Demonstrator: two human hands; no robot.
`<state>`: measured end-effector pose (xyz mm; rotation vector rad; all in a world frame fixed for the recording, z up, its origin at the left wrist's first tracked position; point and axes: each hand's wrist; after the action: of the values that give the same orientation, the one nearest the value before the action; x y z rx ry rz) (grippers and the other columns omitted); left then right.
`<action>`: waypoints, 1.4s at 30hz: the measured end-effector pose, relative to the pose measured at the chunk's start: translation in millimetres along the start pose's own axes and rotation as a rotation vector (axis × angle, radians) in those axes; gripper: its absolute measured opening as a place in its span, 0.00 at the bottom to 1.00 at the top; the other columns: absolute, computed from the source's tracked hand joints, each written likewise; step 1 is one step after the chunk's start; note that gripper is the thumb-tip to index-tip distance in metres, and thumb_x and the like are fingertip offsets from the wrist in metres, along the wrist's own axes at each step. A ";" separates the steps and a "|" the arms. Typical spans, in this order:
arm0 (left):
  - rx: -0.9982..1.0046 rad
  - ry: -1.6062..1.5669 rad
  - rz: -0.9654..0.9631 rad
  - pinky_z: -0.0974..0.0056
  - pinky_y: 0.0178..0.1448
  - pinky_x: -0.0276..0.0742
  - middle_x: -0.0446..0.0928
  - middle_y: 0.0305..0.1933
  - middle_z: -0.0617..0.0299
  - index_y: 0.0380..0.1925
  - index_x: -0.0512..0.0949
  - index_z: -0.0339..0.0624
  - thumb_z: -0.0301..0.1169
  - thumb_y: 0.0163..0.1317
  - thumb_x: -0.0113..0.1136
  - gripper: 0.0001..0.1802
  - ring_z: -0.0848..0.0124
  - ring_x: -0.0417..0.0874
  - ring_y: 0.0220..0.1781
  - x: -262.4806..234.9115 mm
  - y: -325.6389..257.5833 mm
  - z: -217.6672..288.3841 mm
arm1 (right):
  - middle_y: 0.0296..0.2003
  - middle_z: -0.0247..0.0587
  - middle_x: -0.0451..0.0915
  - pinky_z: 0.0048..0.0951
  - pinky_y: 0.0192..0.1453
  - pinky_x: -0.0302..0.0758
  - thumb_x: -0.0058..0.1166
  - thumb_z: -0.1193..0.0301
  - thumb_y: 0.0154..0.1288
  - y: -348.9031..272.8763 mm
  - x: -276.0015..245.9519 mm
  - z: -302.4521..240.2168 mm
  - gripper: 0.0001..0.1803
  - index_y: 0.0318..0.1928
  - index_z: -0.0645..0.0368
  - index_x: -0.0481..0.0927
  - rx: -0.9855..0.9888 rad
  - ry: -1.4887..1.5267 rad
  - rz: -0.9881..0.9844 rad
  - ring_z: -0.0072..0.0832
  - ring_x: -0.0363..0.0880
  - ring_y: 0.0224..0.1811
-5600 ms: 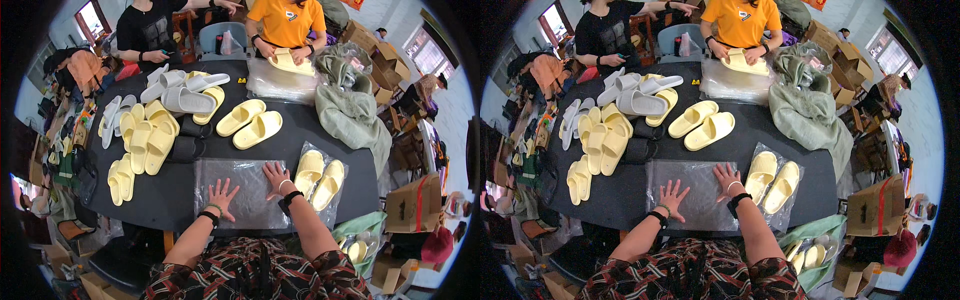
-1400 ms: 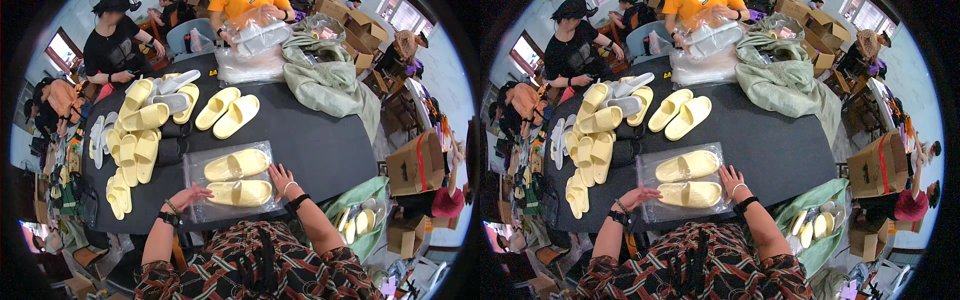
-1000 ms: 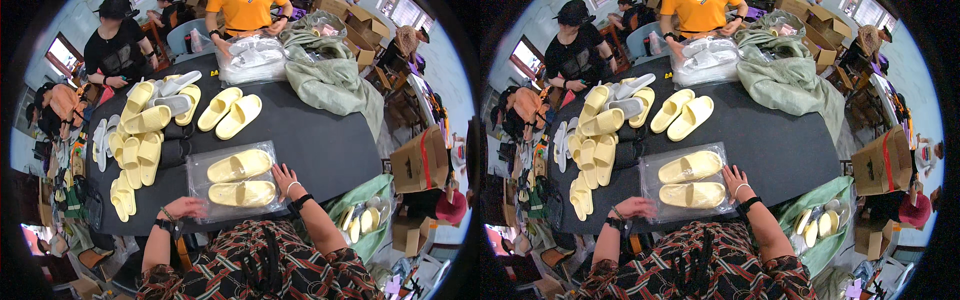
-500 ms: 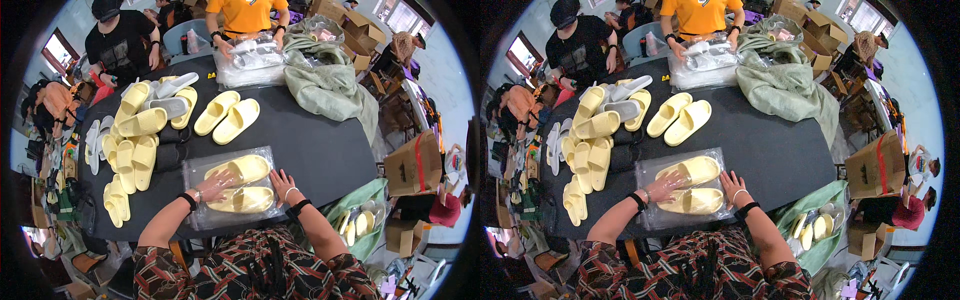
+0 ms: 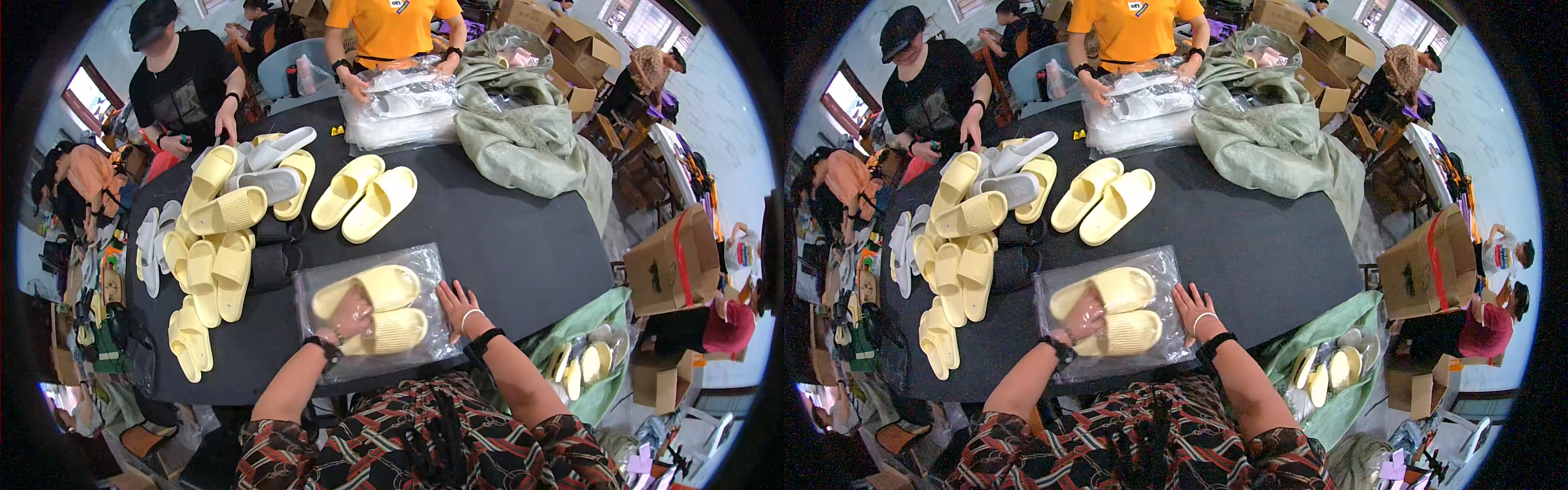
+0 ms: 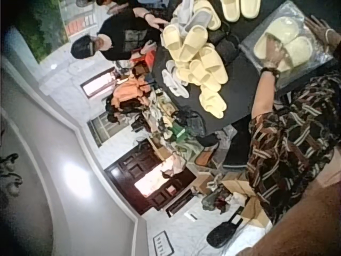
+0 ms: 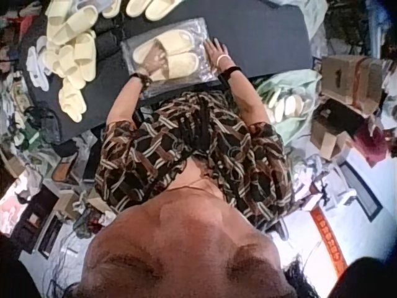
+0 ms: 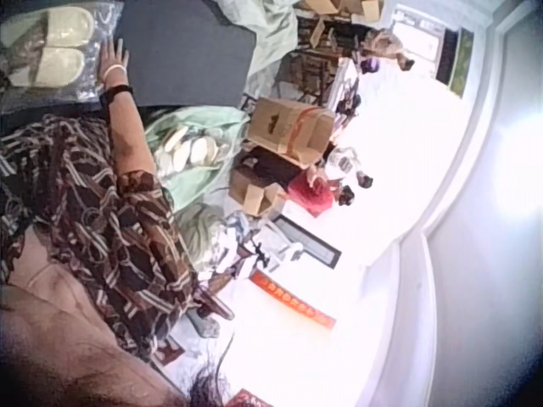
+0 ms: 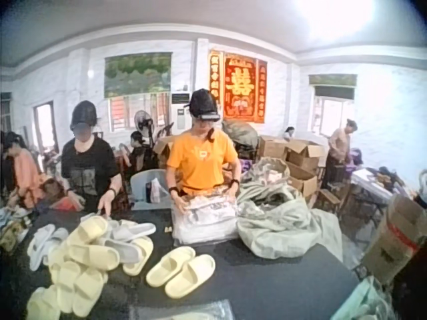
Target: Packaging yellow slippers into plastic bags and sorting them from large sacks.
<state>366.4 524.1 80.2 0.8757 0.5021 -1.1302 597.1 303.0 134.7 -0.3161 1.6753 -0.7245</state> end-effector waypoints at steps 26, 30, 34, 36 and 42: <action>-0.484 0.295 0.005 0.51 0.47 0.71 0.80 0.32 0.54 0.25 0.82 0.41 0.33 0.46 0.59 0.09 0.56 0.79 0.37 -52.7 50.1 158.5 | 0.76 0.34 0.29 0.56 0.75 0.42 0.80 0.55 0.29 5.8 12.4 5.6 0.78 0.75 0.48 0.33 0.057 -0.008 -0.089 0.44 0.26 0.78; -0.583 0.352 -0.027 0.47 0.50 0.69 0.78 0.38 0.57 0.26 0.82 0.43 0.37 0.49 0.57 0.11 0.58 0.74 0.49 39.2 14.5 107.0 | 0.76 0.38 0.30 0.60 0.74 0.41 0.78 0.47 0.26 9.4 11.0 3.4 0.76 0.75 0.39 0.40 0.004 -0.054 -0.083 0.50 0.20 0.77; -0.667 0.381 -0.031 0.44 0.50 0.69 0.78 0.41 0.55 0.29 0.83 0.42 0.36 0.49 0.57 0.12 0.57 0.73 0.51 35.6 4.7 85.9 | 0.76 0.38 0.30 0.54 0.75 0.46 0.81 0.53 0.23 4.2 7.4 1.4 0.83 0.74 0.56 0.31 0.056 -0.014 -0.035 0.46 0.29 0.78; -0.787 0.388 -0.003 0.44 0.50 0.71 0.78 0.41 0.53 0.29 0.83 0.41 0.35 0.49 0.58 0.12 0.55 0.74 0.52 24.1 -4.2 71.8 | 0.76 0.36 0.32 0.55 0.75 0.47 0.80 0.53 0.25 1.6 8.9 2.3 0.81 0.74 0.53 0.32 0.063 -0.032 0.009 0.46 0.31 0.78; -1.009 0.550 0.116 0.49 0.50 0.73 0.79 0.37 0.52 0.25 0.83 0.39 0.36 0.50 0.58 0.11 0.53 0.76 0.48 -31.1 -53.4 36.5 | 0.76 0.34 0.32 0.55 0.75 0.44 0.81 0.57 0.26 -1.6 4.8 1.9 0.80 0.74 0.51 0.33 0.049 0.030 0.005 0.44 0.30 0.78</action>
<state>302.6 503.6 106.0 0.2868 1.3083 -0.3858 597.4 298.5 131.8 -0.2678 1.6838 -0.7690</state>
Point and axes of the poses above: each hand's wrist, its own y-axis towards the middle knuckle, its own x-axis out of the palm, z = x × y
